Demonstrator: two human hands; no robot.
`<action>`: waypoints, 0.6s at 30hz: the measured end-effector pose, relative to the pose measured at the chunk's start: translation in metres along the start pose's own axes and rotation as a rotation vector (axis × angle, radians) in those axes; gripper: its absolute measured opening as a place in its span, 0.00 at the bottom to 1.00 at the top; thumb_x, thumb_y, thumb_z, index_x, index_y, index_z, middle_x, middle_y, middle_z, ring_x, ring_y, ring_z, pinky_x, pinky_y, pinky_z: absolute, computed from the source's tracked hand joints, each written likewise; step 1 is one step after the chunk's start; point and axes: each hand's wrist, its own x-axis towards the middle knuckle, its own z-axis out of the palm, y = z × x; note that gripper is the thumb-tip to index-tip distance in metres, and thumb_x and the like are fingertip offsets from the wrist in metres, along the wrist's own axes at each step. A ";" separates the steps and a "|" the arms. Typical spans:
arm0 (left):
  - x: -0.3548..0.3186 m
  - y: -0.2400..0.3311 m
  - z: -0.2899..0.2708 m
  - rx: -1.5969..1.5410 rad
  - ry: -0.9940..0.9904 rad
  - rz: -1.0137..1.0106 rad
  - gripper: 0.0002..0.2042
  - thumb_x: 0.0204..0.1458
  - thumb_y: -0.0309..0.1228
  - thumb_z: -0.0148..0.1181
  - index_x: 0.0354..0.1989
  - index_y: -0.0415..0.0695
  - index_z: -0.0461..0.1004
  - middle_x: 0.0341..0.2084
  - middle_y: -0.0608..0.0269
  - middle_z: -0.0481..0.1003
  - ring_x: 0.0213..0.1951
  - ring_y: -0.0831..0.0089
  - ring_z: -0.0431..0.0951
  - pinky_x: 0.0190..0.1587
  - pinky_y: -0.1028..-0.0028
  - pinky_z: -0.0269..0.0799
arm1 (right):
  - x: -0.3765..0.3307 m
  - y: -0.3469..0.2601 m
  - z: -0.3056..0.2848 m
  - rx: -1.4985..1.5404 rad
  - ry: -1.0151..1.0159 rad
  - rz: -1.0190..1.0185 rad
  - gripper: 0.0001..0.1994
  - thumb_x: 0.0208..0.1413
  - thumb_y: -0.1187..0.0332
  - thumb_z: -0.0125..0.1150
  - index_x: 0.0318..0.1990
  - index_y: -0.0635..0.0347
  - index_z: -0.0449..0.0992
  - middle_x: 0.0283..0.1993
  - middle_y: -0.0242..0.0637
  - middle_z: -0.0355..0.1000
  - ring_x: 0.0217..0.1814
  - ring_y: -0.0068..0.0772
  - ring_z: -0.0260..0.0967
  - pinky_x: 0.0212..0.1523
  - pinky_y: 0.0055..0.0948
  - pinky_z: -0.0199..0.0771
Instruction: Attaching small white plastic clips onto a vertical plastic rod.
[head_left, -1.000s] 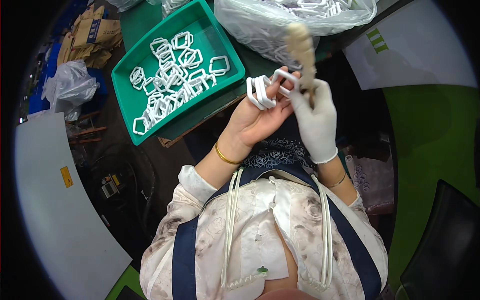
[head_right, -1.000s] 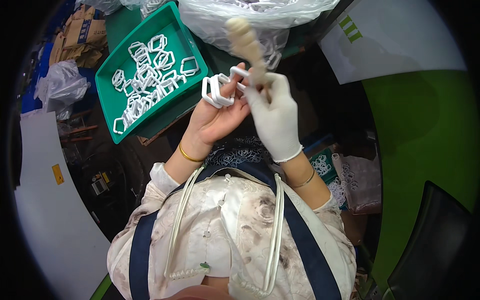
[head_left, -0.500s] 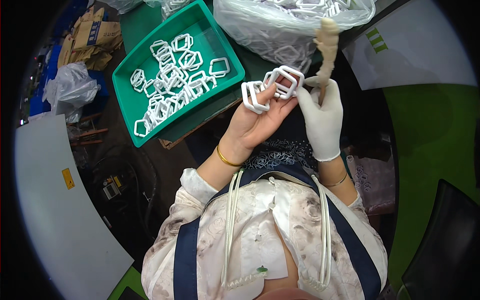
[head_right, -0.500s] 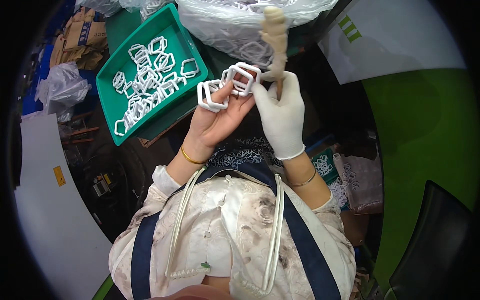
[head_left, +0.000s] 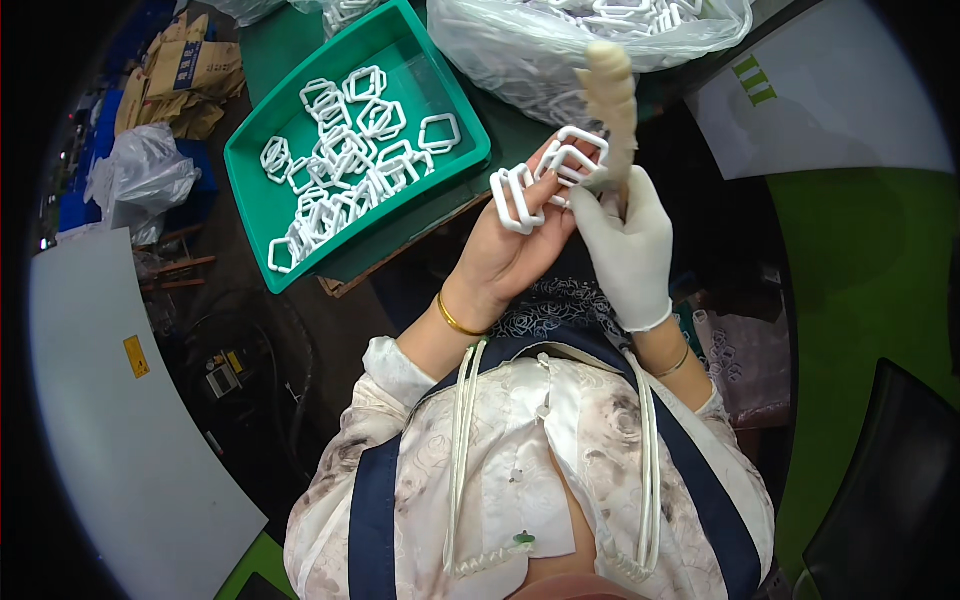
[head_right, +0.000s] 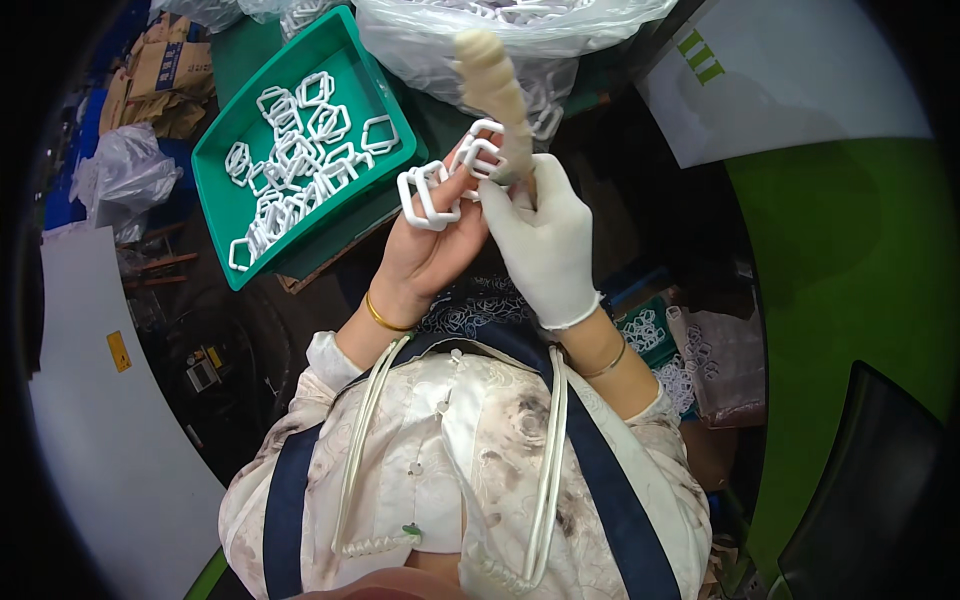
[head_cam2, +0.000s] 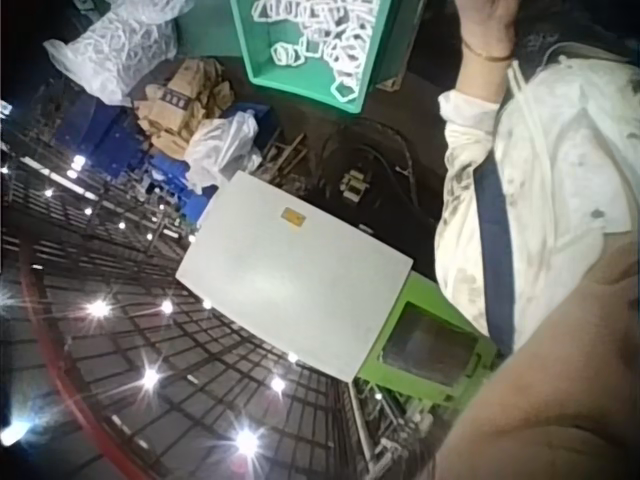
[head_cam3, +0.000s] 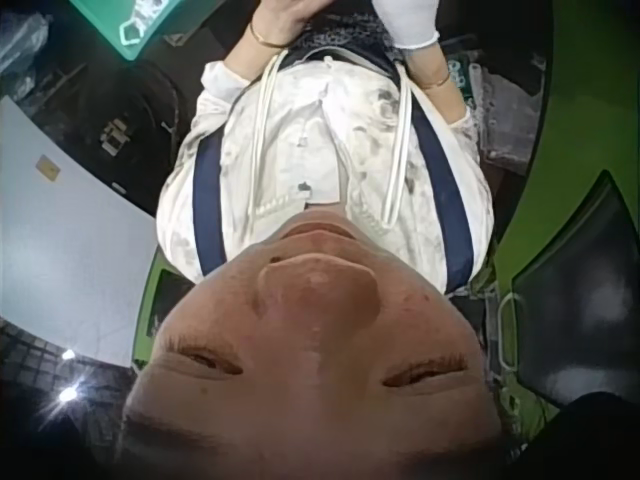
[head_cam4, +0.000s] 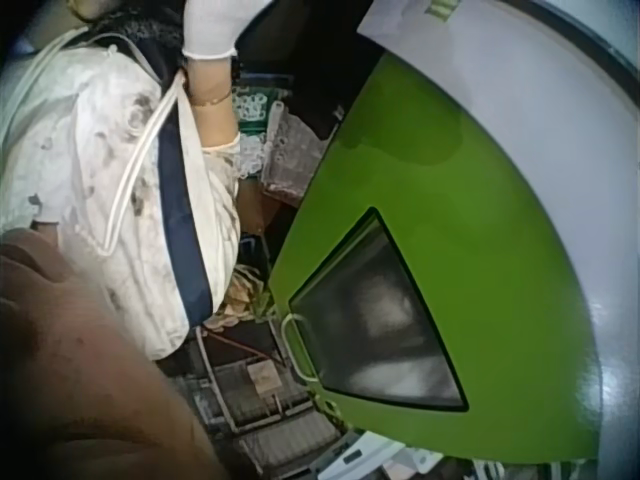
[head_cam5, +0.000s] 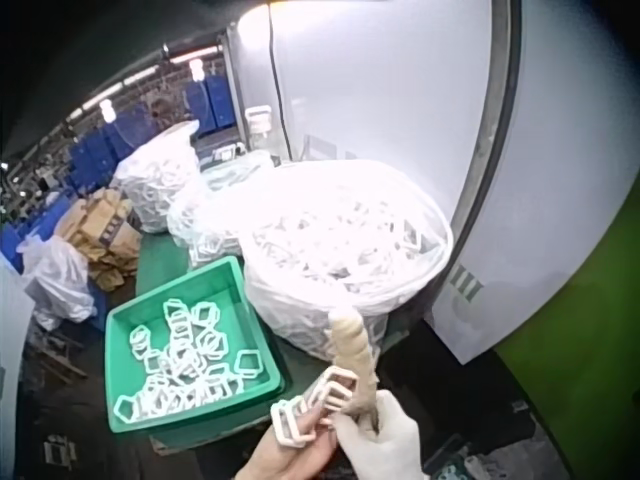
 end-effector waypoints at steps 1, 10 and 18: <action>0.000 0.000 -0.002 0.000 0.000 0.000 0.23 0.67 0.29 0.54 0.70 0.42 0.61 0.55 0.60 0.74 0.57 0.69 0.74 0.63 0.65 0.69 | 0.000 0.001 0.000 -0.010 0.026 -0.038 0.07 0.58 0.73 0.67 0.42 0.63 0.77 0.28 0.19 0.64 0.28 0.08 0.54 0.27 0.16 0.55; -0.003 -0.001 -0.012 -0.076 -0.049 -0.015 0.26 0.65 0.27 0.57 0.70 0.44 0.60 0.60 0.61 0.71 0.58 0.70 0.73 0.64 0.66 0.69 | -0.003 0.004 0.008 -0.042 -0.050 -0.004 0.10 0.59 0.73 0.66 0.45 0.63 0.74 0.30 0.21 0.65 0.30 0.07 0.57 0.29 0.15 0.56; 0.000 0.008 -0.015 -0.104 0.010 0.027 0.23 0.64 0.21 0.52 0.68 0.40 0.63 0.62 0.54 0.69 0.64 0.63 0.70 0.71 0.60 0.61 | -0.006 0.001 -0.020 -0.135 -0.161 -0.096 0.12 0.72 0.66 0.48 0.42 0.66 0.74 0.31 0.36 0.70 0.32 0.21 0.64 0.35 0.25 0.66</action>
